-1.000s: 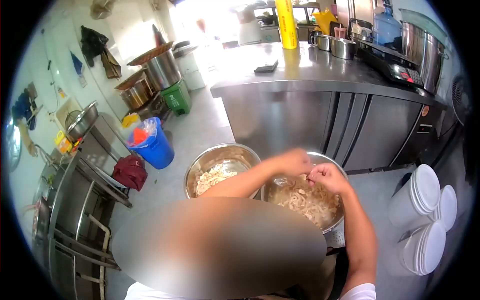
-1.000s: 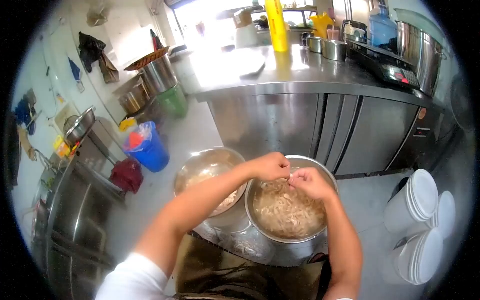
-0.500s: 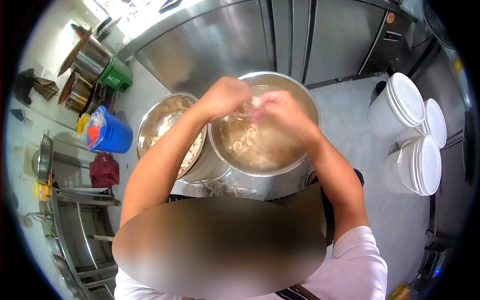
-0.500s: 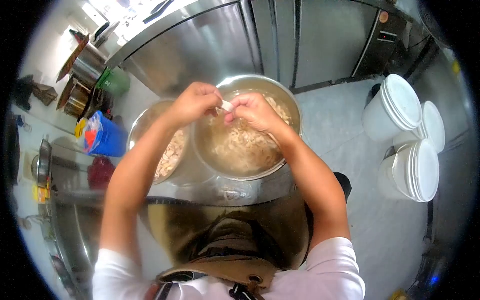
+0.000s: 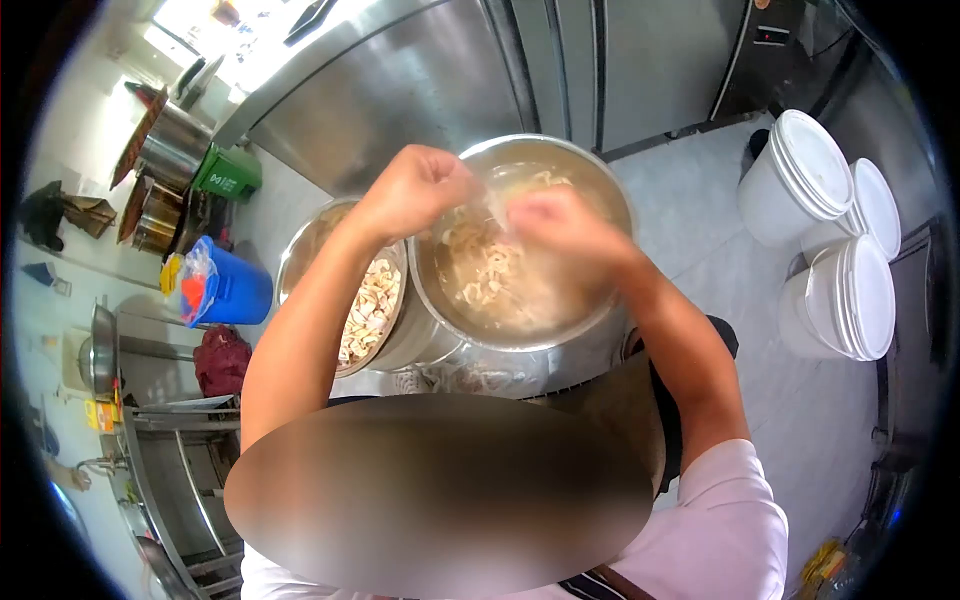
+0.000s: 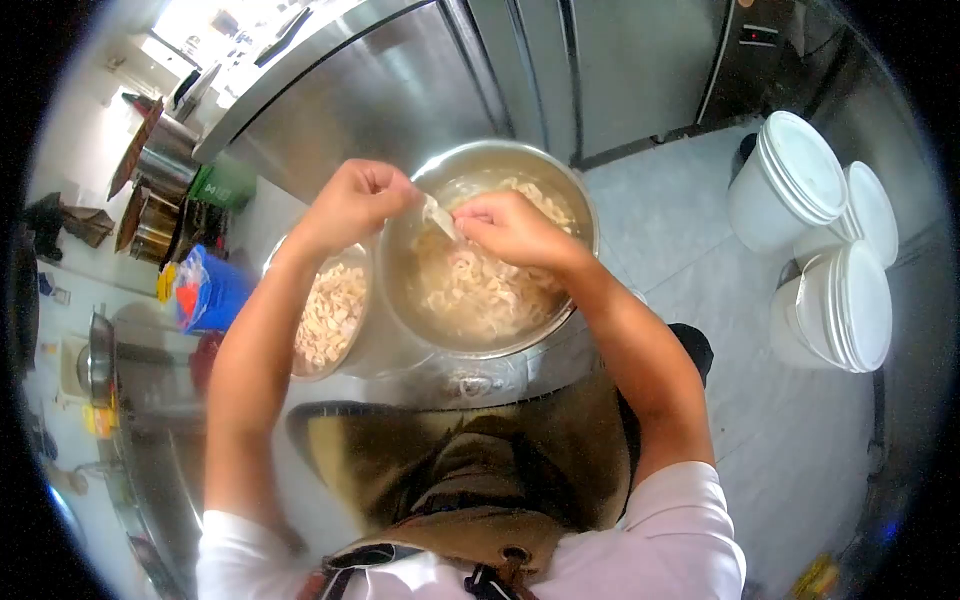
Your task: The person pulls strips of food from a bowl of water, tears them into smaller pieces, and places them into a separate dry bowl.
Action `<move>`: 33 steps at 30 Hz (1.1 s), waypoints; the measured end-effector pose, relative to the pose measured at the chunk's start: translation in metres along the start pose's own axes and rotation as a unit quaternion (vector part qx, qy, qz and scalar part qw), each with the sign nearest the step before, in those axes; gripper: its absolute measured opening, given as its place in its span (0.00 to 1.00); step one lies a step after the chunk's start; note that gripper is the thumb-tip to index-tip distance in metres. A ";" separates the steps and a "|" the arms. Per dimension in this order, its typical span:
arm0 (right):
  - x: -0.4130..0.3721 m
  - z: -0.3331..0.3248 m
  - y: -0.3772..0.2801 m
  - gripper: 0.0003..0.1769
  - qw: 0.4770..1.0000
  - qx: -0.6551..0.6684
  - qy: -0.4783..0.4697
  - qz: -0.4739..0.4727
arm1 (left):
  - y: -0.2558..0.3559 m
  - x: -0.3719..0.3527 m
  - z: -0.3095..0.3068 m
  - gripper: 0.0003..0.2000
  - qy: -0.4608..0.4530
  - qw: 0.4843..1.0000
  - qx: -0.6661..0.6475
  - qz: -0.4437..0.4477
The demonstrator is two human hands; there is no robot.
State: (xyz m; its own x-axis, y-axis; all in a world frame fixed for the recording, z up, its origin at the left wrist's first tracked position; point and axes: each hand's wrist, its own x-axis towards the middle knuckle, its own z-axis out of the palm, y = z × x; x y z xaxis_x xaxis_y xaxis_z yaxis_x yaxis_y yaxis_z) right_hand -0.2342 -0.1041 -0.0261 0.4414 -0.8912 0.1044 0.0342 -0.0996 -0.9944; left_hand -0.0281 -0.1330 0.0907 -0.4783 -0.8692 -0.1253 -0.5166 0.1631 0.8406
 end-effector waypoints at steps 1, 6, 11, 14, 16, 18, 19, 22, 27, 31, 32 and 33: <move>0.002 0.000 0.001 0.15 0.998 -0.036 0.015 -0.050 | 0.003 0.000 -0.001 0.10 -0.010 1.000 0.015 -0.006; 0.016 0.010 -0.017 0.18 0.991 0.007 0.023 -0.129 | 0.011 0.003 -0.003 0.10 -0.059 0.994 0.093 -0.007; 0.029 0.012 -0.038 0.12 0.997 0.006 -0.047 -0.055 | 0.020 0.003 -0.009 0.10 -0.060 0.987 0.147 0.021; 0.033 0.018 -0.034 0.11 0.997 0.035 -0.032 -0.067 | 0.021 -0.003 -0.013 0.10 -0.035 0.980 0.188 0.063; 0.033 0.020 -0.029 0.12 0.996 0.056 -0.020 -0.064 | 0.020 -0.006 -0.014 0.09 -0.022 0.987 0.151 0.052; 0.030 0.022 -0.027 0.13 0.997 0.075 -0.004 -0.025 | 0.022 -0.009 -0.016 0.09 -0.015 0.991 0.127 0.033; 0.027 0.023 -0.028 0.13 0.997 0.066 0.002 -0.027 | 0.026 -0.011 -0.018 0.09 -0.015 0.992 0.122 0.018; 0.020 0.023 -0.030 0.13 0.999 0.039 0.018 -0.029 | 0.026 -0.014 -0.018 0.08 -0.017 0.994 0.106 0.001; 0.014 0.008 -0.007 0.13 0.994 -0.058 0.028 -0.088 | 0.023 -0.011 -0.038 0.10 0.044 0.996 0.075 0.003; 0.002 0.003 0.010 0.14 0.998 0.038 0.032 -0.041 | 0.007 -0.005 -0.063 0.10 0.036 0.994 0.098 -0.010; -0.002 0.004 0.001 0.14 0.997 -0.007 0.033 -0.071 | -0.001 -0.004 -0.059 0.11 0.026 0.993 0.115 0.009; -0.003 0.001 -0.004 0.14 0.999 0.028 0.018 -0.032 | -0.005 -0.004 -0.054 0.13 0.017 0.991 0.131 0.029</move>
State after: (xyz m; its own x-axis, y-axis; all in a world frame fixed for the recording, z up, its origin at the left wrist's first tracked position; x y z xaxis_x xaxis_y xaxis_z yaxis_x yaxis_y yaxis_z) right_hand -0.2352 -0.1005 -0.0224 0.4046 -0.8991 0.1672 0.1126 -0.1325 -0.9848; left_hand 0.0146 -0.1556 0.1159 -0.4907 -0.8692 -0.0604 -0.6586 0.3247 0.6789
